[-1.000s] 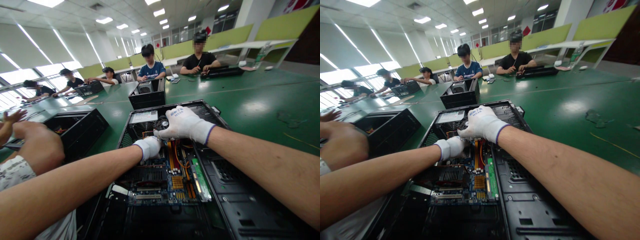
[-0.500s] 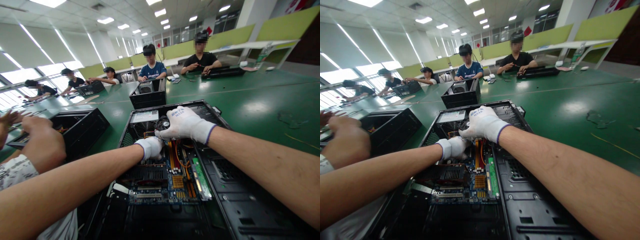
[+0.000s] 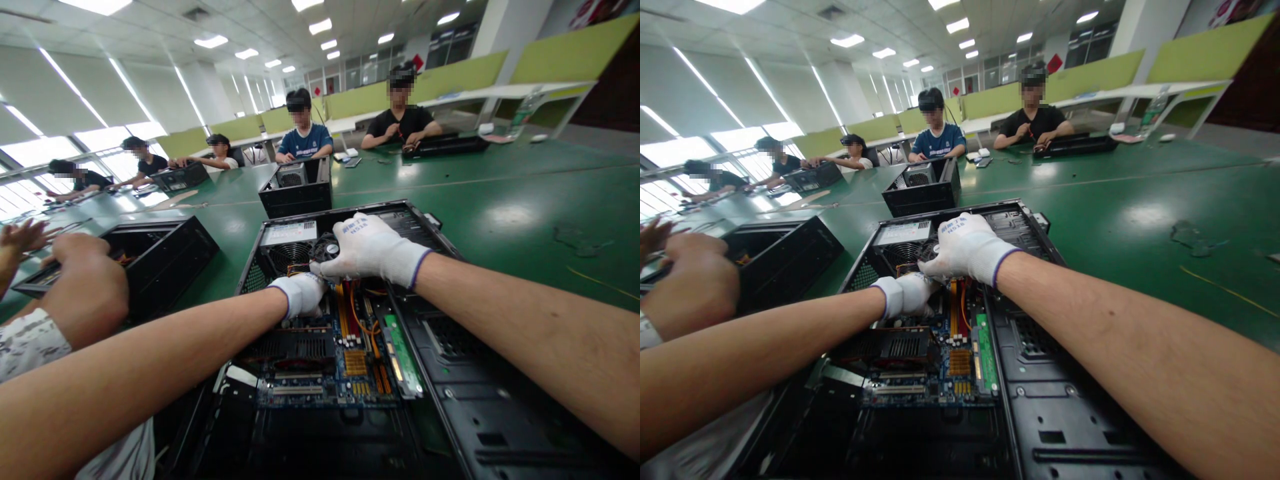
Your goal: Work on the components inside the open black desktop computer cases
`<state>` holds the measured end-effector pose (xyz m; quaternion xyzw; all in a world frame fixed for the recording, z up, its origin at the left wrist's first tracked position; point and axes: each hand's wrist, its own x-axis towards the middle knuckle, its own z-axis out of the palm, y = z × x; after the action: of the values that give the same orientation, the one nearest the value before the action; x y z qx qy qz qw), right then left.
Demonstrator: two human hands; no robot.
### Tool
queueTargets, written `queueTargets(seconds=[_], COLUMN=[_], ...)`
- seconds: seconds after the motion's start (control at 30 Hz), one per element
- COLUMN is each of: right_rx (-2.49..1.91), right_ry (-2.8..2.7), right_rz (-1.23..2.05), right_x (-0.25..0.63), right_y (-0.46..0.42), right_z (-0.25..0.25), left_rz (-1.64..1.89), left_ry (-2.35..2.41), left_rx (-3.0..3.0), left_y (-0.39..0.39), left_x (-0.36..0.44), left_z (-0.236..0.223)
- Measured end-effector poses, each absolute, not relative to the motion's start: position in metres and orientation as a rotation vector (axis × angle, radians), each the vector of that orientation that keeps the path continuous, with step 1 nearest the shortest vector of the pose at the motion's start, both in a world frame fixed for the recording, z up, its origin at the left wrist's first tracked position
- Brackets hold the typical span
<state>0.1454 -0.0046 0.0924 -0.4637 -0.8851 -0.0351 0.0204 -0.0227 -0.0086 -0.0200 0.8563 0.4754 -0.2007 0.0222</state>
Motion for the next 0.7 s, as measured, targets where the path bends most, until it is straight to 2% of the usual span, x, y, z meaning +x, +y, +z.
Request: queueTargets(seconds=[0.4,0.7], right_rx=[-1.437,-1.449], right_ry=[-2.747,-2.796], right_rz=[-0.146,-0.197], right_x=[0.144,0.145], right_y=[-0.004,-0.001], right_z=[0.09,0.091], left_rz=[-0.723,-0.847], left_ry=[1.512,1.594], left_rx=[2.548,2.424], left_y=[-0.012,-0.028], left_x=[-0.013,-0.007], left_z=[-0.008,0.034])
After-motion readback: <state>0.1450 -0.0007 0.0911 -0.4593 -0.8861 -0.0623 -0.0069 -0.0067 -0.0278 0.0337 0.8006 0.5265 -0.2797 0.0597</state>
